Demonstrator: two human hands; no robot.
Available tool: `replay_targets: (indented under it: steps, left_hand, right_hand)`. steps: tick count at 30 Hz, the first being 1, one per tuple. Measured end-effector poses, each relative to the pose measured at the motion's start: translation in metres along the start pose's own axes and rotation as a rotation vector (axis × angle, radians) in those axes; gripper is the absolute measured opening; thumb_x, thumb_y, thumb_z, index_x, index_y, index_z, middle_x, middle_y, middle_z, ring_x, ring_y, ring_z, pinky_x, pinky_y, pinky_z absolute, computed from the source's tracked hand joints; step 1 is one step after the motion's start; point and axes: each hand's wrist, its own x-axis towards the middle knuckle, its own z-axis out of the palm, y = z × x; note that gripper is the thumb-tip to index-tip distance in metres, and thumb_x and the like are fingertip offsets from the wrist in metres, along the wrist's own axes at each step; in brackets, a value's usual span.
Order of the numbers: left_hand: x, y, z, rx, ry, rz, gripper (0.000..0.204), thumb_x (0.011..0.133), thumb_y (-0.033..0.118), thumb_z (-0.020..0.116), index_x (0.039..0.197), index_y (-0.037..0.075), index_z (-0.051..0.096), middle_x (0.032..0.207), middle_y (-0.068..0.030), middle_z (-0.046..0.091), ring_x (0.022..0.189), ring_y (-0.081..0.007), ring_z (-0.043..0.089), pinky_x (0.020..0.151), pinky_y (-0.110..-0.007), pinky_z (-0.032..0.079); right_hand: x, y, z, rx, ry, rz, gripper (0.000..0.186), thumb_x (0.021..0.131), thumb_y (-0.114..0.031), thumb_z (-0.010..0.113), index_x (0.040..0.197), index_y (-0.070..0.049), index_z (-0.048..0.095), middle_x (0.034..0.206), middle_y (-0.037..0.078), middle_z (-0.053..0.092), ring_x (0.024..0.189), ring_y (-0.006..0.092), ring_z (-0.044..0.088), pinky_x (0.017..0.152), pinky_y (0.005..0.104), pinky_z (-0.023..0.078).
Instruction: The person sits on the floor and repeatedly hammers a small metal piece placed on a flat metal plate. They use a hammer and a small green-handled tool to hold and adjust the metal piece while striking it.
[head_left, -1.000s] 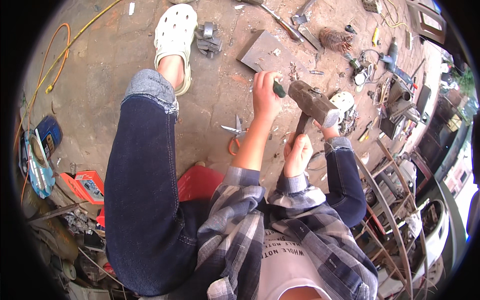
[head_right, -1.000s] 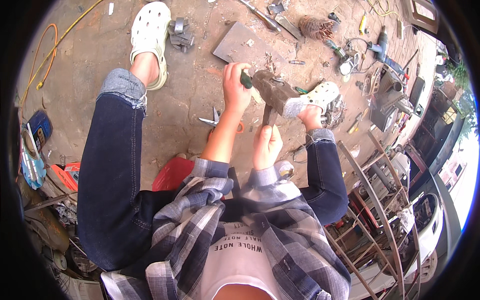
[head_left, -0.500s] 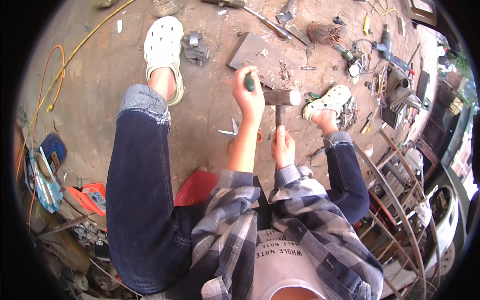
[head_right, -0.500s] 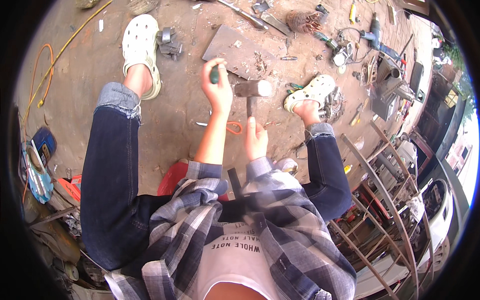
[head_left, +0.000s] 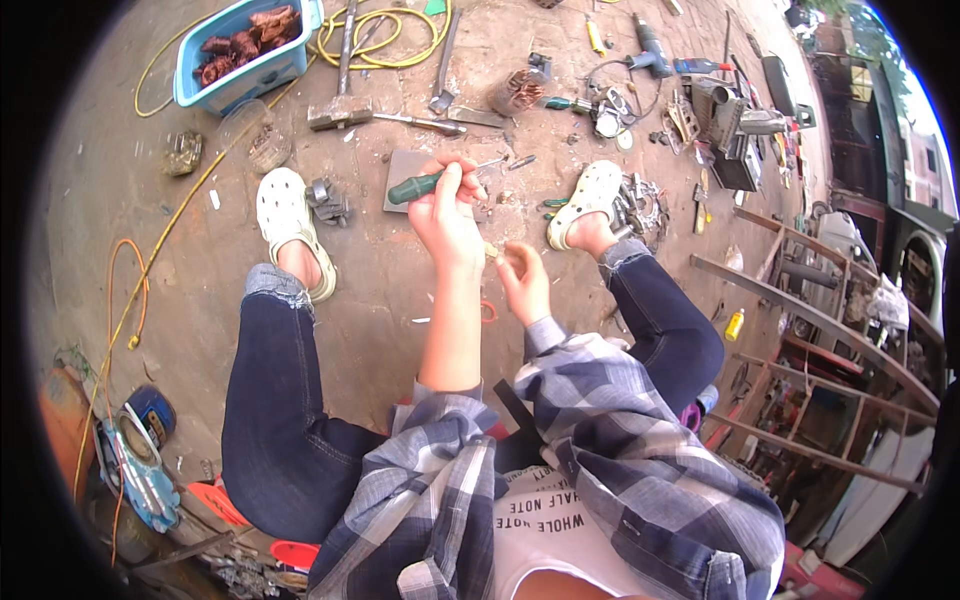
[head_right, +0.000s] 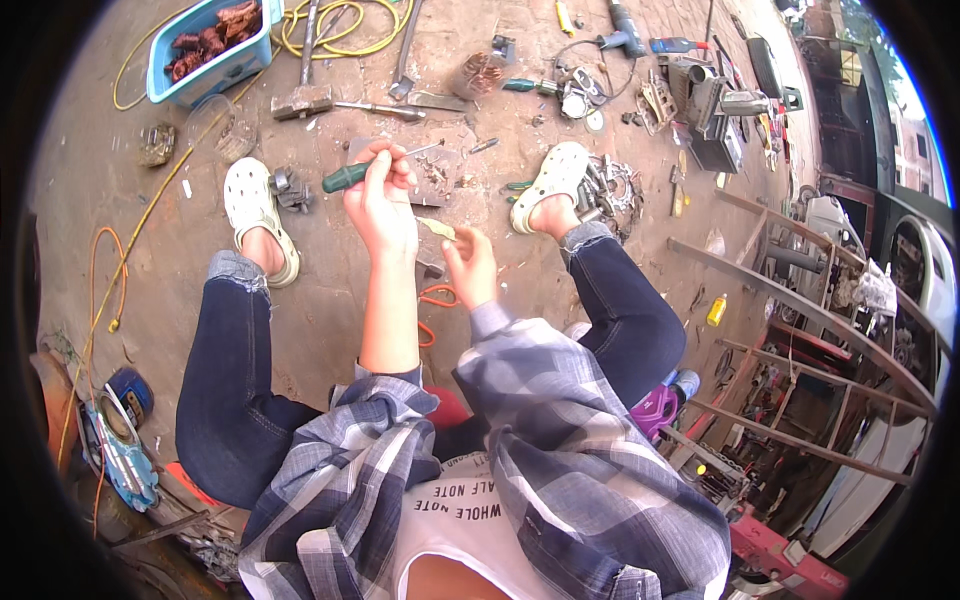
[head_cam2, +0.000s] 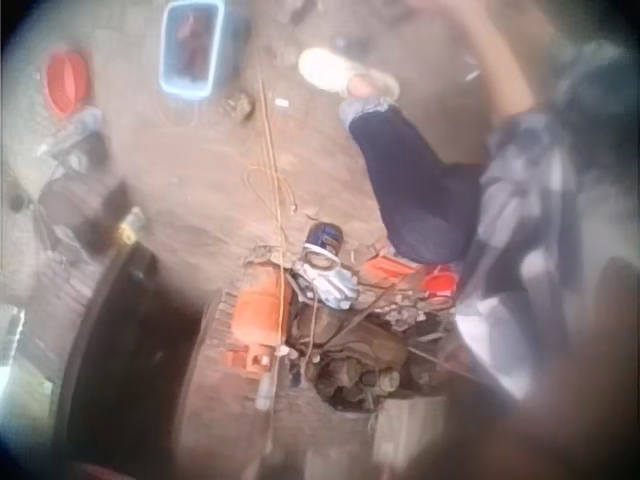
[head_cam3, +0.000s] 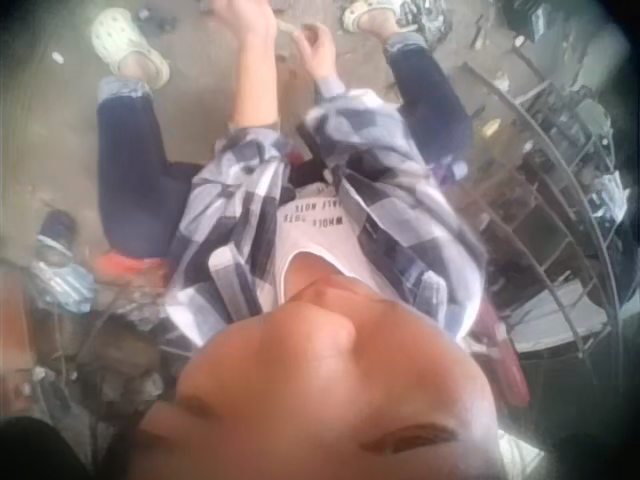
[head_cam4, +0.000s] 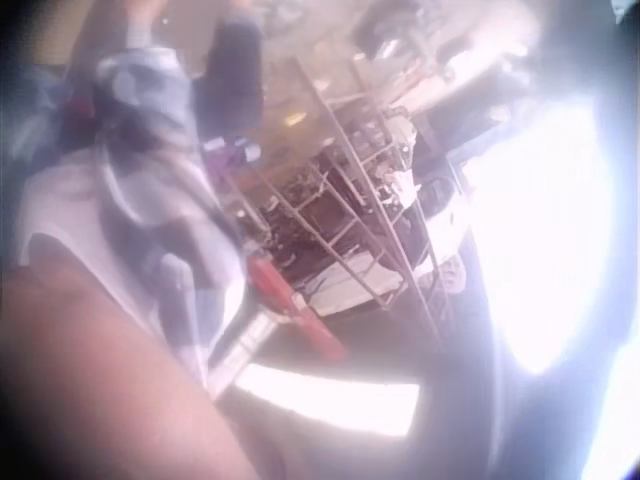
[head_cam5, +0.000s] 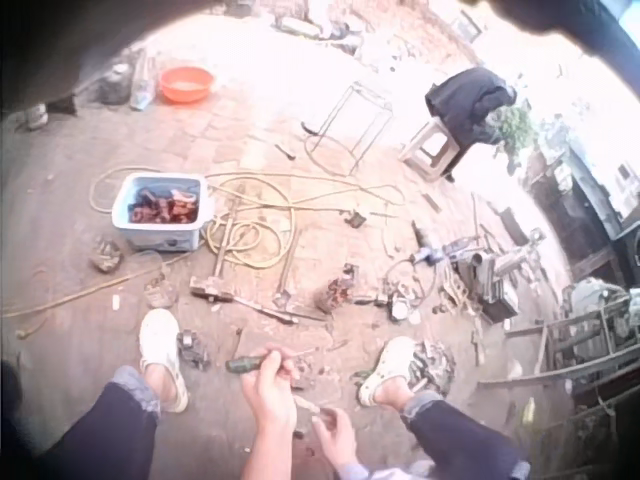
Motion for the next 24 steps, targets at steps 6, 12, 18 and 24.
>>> replay_targets:
  steps: [6,12,18,24]
  left_hand:
    - [-0.085,0.056,0.074,0.034,-0.184,-0.061,0.016,0.088,0.002,0.053,0.103,-0.004,0.056,0.086,-0.0112,0.062,0.069,-0.0141,0.057,0.060,-0.026,0.048]
    - [-0.161,0.083,0.092,0.119,-0.326,-0.093,0.016,0.089,0.003,0.052,0.103,-0.004,0.055,0.085,-0.0117,0.061,0.069,-0.0151,0.058,0.059,-0.027,0.049]
    - [-0.211,0.108,0.096,0.130,-0.408,-0.168,0.018,0.091,0.007,0.052,0.105,-0.004,0.053,0.085,-0.0110,0.060,0.071,-0.0152,0.056,0.059,-0.027,0.048]
    - [-0.243,0.117,0.098,0.075,-0.447,-0.216,0.020,0.090,0.009,0.053,0.105,-0.003,0.054,0.086,-0.0112,0.061,0.072,-0.0155,0.057,0.060,-0.029,0.049]
  right_hand:
    - [-0.018,-0.138,-0.082,0.658,0.031,-0.371,0.035,0.092,-0.003,0.054,0.126,0.004,0.047,0.116,0.013,0.055,0.098,0.0183,0.060,0.083,0.0277,0.051]
    - [-0.076,-0.151,-0.124,0.742,0.021,-0.410,0.022,0.091,-0.006,0.058,0.110,0.004,0.062,0.092,0.009,0.066,0.082,0.0142,0.064,0.072,0.0249,0.052]
    - [-0.121,-0.144,-0.156,0.965,-0.166,-0.328,0.024,0.092,-0.014,0.059,0.107,0.004,0.063,0.086,0.008,0.066,0.075,0.0120,0.062,0.069,0.0231,0.051]
    - [-0.141,-0.128,-0.168,1.317,-0.418,-0.251,0.025,0.092,-0.017,0.059,0.109,0.002,0.061,0.089,0.006,0.063,0.078,0.0122,0.060,0.070,0.0221,0.050]
